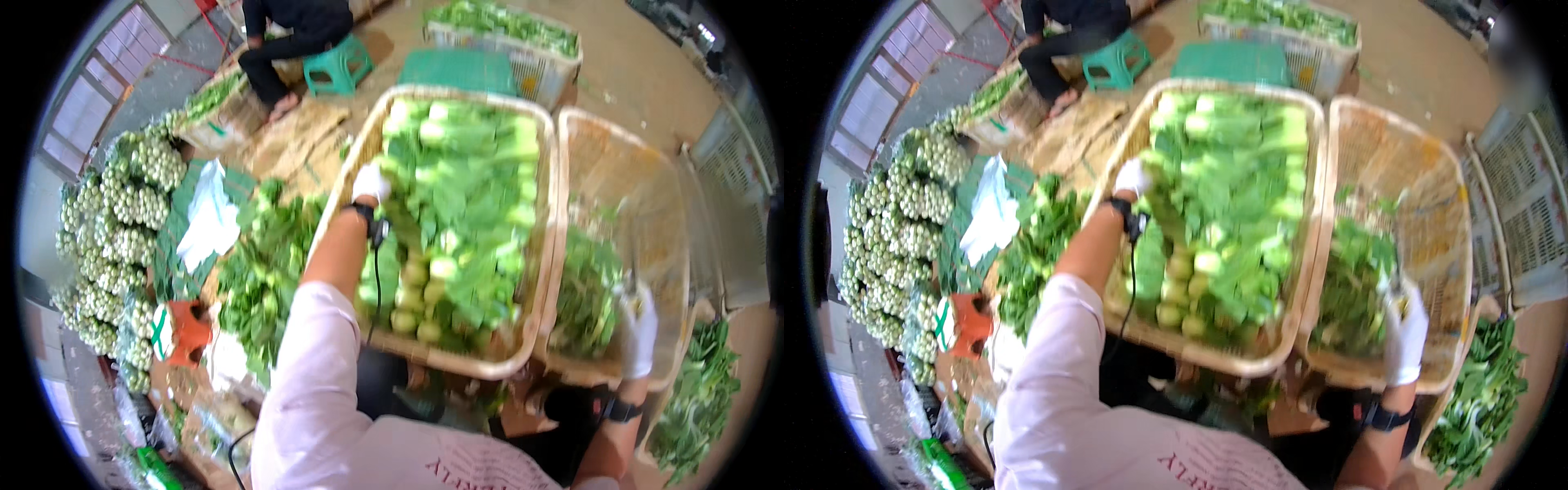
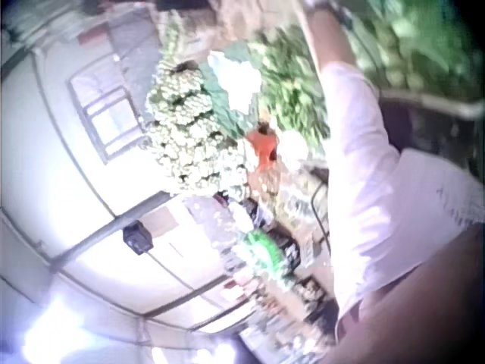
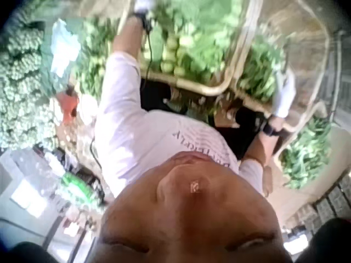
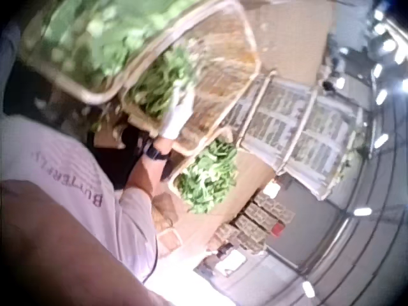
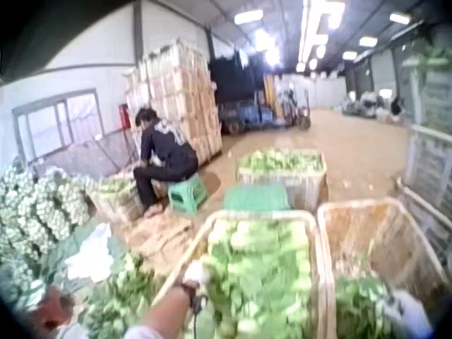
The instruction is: The person trims the root ends of bok choy with a knife and sorts them into plastic crates.
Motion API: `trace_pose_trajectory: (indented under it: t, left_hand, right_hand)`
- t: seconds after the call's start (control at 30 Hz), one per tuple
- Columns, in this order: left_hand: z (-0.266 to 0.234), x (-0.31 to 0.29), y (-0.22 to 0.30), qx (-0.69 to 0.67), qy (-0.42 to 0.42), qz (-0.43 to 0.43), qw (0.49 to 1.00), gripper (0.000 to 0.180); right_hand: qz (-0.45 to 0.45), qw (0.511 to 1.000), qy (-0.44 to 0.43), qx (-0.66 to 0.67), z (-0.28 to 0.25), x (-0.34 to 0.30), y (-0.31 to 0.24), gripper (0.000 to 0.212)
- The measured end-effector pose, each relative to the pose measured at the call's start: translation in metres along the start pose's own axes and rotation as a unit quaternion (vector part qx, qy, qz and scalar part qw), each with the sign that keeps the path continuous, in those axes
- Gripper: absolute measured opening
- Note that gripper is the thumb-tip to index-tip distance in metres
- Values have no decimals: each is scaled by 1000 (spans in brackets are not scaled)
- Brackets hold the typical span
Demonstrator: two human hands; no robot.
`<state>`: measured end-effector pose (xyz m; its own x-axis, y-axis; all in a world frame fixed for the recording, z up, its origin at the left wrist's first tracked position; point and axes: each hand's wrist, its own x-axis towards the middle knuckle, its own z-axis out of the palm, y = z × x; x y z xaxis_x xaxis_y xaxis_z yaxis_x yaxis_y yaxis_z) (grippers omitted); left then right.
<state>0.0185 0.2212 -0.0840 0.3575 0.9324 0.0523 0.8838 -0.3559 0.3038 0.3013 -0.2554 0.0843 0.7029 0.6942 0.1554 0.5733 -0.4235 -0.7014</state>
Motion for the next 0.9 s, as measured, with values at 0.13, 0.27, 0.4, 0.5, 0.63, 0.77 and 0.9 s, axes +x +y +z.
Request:
trace_pose_trajectory:
  t: [0.13, 0.27, 0.4, 0.5, 0.63, 0.77, 0.9]
  left_hand:
    - [12, 0, 8, 161, -76, -28, 984, 64]
    - [-23, -3, 30, 256, -110, -16, 960, 60]
    - [-33, -21, 18, 283, -133, 30, 949, 60]
    - [-45, -26, 32, 252, -215, -28, 943, 56]
    - [-81, -49, 41, 208, -243, -47, 946, 61]
    - [-108, -70, 22, -424, -363, -176, 811, 45]
    - [-126, -137, 88, -669, -331, -38, 664, 46]
  right_hand:
    - [19, 1000, -14, 6, 0, 4, -12, 29]
    - [-42, 999, 7, 9, 4, 10, 0, 27]
    - [-110, 991, -13, 68, 4, 10, -6, 30]
    - [-102, 990, 15, 97, 2, 6, -6, 29]
    - [-73, 993, 5, 97, -6, -6, -14, 28]
    - [-76, 990, 28, 118, 11, -17, 3, 19]
    - [-18, 956, -87, 280, 28, -39, -31, 19]
